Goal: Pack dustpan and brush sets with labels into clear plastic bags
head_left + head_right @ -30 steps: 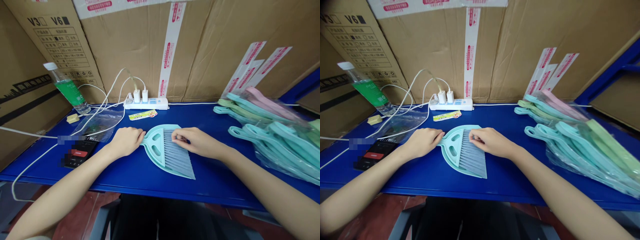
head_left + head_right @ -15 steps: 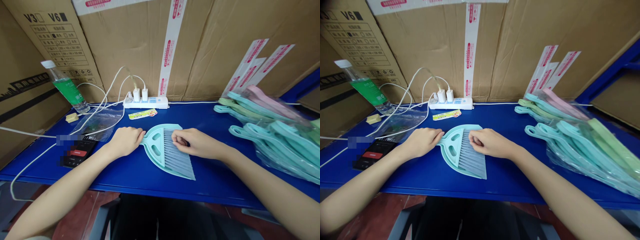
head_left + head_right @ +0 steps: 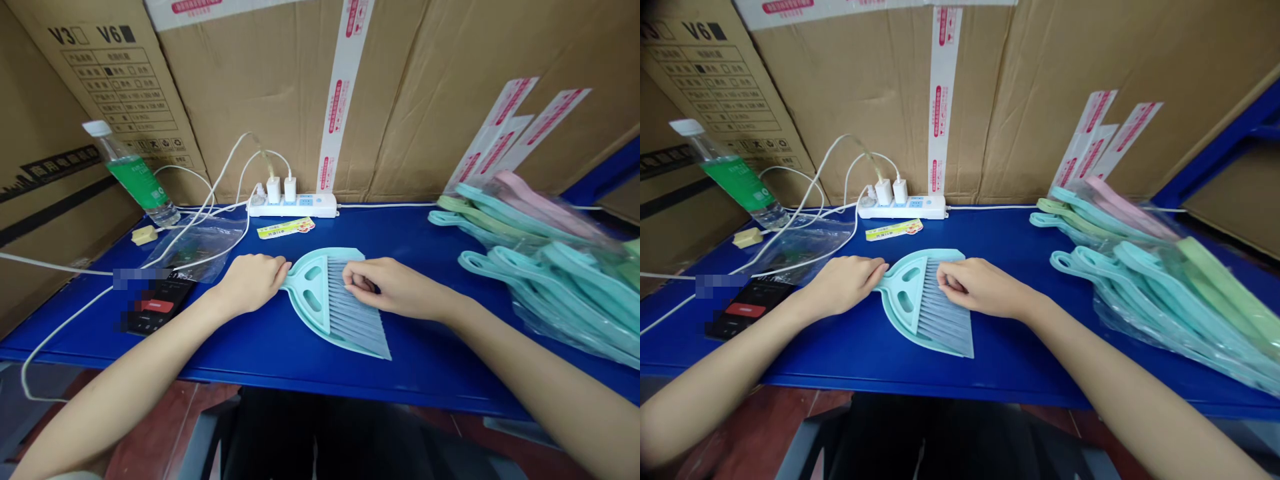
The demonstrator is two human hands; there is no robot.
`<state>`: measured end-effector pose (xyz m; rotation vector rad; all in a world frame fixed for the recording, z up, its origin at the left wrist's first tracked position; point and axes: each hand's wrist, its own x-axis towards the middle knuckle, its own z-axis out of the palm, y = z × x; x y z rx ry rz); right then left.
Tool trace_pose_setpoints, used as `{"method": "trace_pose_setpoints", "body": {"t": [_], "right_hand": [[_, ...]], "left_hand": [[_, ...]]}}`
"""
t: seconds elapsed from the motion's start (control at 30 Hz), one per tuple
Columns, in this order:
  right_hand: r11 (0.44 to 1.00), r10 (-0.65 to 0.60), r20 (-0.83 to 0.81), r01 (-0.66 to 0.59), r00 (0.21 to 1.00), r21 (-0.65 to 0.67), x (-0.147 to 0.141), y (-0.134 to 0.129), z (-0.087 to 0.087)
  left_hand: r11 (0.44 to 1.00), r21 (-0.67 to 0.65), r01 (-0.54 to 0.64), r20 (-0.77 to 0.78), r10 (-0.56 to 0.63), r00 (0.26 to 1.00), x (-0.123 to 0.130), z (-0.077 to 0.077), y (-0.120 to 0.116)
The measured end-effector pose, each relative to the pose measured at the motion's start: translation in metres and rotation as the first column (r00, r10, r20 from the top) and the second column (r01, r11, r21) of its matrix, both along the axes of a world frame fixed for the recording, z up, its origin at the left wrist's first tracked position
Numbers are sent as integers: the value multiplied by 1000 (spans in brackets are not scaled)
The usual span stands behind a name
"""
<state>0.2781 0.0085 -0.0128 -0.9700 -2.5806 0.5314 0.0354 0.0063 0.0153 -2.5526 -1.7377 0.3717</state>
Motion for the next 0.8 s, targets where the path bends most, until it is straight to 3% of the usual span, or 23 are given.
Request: {"method": "trace_pose_setpoints", "body": {"t": [0.8], "right_hand": [[1000,6,17,-6,1000,-23,0,-1,3]], "left_hand": [[1000,-6,25,-15,-25,1000,0,1,0]]}}
